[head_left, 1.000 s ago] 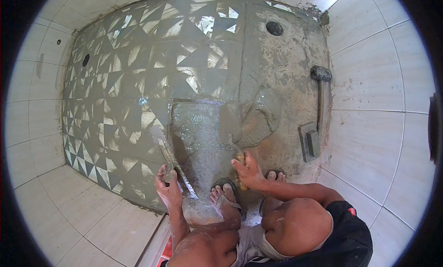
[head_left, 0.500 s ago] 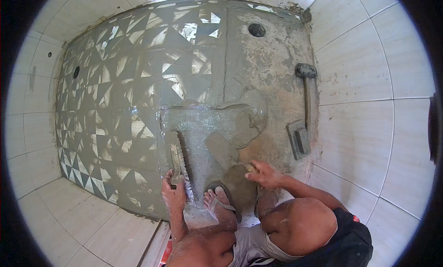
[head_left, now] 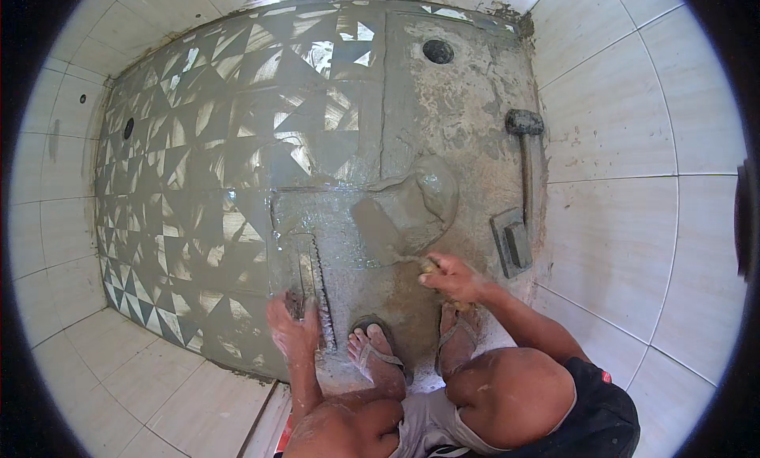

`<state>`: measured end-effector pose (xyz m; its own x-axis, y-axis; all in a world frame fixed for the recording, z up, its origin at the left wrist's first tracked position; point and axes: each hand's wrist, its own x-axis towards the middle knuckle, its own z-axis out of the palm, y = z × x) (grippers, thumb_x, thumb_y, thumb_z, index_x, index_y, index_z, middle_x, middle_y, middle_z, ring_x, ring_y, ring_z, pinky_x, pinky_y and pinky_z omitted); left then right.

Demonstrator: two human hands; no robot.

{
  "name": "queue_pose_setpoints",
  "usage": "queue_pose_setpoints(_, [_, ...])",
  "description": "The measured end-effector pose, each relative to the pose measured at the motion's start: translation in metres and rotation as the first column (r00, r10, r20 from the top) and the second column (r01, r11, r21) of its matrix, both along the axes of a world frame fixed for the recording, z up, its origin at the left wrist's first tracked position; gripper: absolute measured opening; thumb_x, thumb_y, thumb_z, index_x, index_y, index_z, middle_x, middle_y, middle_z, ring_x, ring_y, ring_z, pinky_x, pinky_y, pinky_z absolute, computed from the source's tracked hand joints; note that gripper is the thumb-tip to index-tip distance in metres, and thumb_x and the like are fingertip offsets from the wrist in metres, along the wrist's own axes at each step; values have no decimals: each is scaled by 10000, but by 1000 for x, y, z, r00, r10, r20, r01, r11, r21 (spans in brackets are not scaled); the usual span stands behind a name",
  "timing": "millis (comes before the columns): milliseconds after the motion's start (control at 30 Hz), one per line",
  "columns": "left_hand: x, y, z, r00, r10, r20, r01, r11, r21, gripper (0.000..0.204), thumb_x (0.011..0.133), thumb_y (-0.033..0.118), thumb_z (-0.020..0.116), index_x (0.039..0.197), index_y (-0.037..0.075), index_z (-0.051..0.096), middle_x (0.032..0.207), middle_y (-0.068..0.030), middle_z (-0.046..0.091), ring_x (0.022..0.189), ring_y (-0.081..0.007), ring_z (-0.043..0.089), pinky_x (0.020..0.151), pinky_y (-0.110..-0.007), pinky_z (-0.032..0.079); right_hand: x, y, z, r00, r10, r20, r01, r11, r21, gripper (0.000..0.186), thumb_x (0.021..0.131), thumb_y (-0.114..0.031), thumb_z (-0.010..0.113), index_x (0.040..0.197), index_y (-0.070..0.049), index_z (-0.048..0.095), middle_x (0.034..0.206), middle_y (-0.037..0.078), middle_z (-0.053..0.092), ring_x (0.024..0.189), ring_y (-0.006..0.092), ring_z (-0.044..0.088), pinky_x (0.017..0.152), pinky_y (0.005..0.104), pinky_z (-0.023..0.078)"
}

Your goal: The recorder is applying cement and placing/leveling tiles on a bathroom floor.

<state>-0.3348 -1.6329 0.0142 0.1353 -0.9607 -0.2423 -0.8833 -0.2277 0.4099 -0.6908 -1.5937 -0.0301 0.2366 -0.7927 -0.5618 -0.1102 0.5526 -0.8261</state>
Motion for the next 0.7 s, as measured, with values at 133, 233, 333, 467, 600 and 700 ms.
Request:
queue_pose_setpoints(133, [-1, -71, -12, 948, -314, 54, 312, 879, -361, 520, 870, 244, 750, 1313, 33, 576, 1367, -234, 554, 1286, -416, 506, 1089, -491, 402, 30, -24, 21, 997, 46, 61, -59, 973, 222, 412, 943, -333, 680, 1123, 20, 566, 907, 42, 591, 850, 130, 543, 758, 331, 484])
queue_pose_setpoints(233, [-44, -145, -15, 890, -449, 81, 441, 802, -403, 581, 881, 260, 743, 1374, 33, 534, 1444, -227, 497, 1350, -414, 459, 1116, -513, 375, 32, -28, 0, 992, 127, -15, -127, 992, 4, 499, 936, -351, 686, 1202, 50, 554, 920, 56, 611, 860, 150, 559, 768, 340, 497])
queue_pose_setpoints(333, [-63, -197, -46, 863, -464, 200, 505, 813, -290, 699, 928, 415, 675, 1467, 29, 454, 1568, -237, 363, 1476, -406, 318, 1170, -587, 286, 36, -27, 0, 997, 71, -17, -71, 997, 10, 580, 936, -352, 686, 1291, 77, 526, 941, 65, 628, 867, 158, 574, 783, 351, 508])
queue_pose_setpoints(467, [-78, -221, -64, 857, -419, 300, 478, 865, -157, 834, 954, 575, 562, 1541, 20, 353, 1630, -244, 257, 1528, -394, 218, 1195, -637, 196, 25, -21, -2, 999, -15, -34, 18, 998, 68, 616, 939, -343, 686, 1351, 76, 501, 1008, 72, 642, 933, 157, 584, 861, 344, 507])
queue_pose_setpoints(600, [-73, -223, -74, 857, -388, 340, 445, 889, -106, 938, 954, 665, 479, 1588, 17, 239, 1654, -248, 200, 1552, -385, 153, 1198, -668, 115, 11, -19, 17, 990, -131, 43, 119, 968, 220, 487, 956, -301, 667, 1284, 38, 546, 1039, 50, 639, 976, 141, 573, 896, 326, 487])
queue_pose_setpoints(700, [-83, -225, -77, 867, -384, 317, 431, 898, -92, 960, 944, 670, 492, 1599, 26, 213, 1661, -247, 179, 1560, -382, 123, 1194, -683, 86, -18, -6, 3, 981, -196, 0, 195, 977, 85, 373, 978, -255, 635, 1239, 1, 563, 1006, 14, 624, 939, 114, 561, 858, 307, 477])
